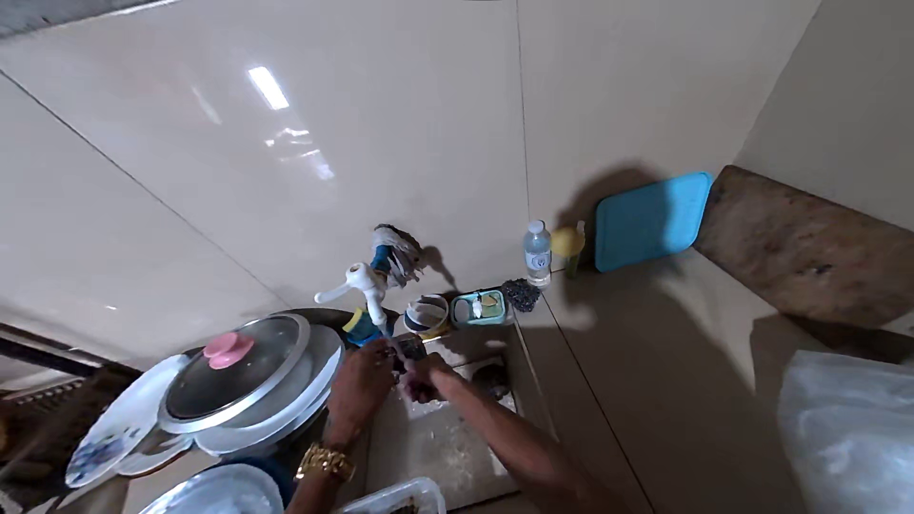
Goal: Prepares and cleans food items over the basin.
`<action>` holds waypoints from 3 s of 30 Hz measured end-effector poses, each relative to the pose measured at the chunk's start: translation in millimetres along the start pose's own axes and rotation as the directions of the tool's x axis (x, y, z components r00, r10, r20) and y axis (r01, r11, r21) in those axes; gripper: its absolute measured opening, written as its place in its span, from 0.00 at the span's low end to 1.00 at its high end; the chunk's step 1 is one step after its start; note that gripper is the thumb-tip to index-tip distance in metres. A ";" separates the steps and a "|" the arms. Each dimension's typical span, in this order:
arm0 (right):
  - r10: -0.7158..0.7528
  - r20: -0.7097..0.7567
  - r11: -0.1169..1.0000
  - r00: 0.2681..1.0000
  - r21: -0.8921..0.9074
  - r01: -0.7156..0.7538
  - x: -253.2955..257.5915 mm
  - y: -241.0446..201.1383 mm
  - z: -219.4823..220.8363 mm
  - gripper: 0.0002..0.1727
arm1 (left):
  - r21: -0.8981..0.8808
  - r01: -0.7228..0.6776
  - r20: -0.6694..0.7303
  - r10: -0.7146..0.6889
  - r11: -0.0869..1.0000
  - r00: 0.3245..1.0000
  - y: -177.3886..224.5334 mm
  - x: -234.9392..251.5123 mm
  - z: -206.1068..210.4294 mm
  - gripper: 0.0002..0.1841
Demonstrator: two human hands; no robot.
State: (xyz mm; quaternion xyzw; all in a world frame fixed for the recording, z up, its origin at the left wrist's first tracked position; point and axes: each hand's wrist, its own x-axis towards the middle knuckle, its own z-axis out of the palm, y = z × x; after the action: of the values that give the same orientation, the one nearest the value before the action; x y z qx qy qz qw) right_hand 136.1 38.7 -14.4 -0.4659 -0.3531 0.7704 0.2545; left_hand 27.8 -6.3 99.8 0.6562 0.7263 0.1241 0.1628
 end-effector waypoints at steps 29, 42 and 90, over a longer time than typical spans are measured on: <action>-0.260 -0.155 0.757 0.953 -0.646 0.101 -55.5 -23.0 -67.6 0.22 | -0.752 0.188 0.190 -0.066 0.631 0.980 -4.9 9.4 44.9 0.12; -0.246 0.109 0.969 0.963 0.002 0.247 -47.8 -2.5 -21.4 0.25 | -0.505 0.194 0.234 -0.083 0.841 0.969 -40.3 7.2 33.8 0.21; -0.517 -0.059 0.109 0.854 -0.994 -0.003 -145.3 143.6 -179.5 0.40 | -0.669 0.388 0.367 -0.172 0.634 0.914 6.6 -23.3 48.7 0.19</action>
State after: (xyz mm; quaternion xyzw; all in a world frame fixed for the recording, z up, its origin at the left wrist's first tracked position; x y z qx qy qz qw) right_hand 351.6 -100.2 -105.2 -0.5900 -0.7805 0.1852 0.0920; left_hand 55.3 -30.4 59.5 0.4250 0.6803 0.2853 0.5246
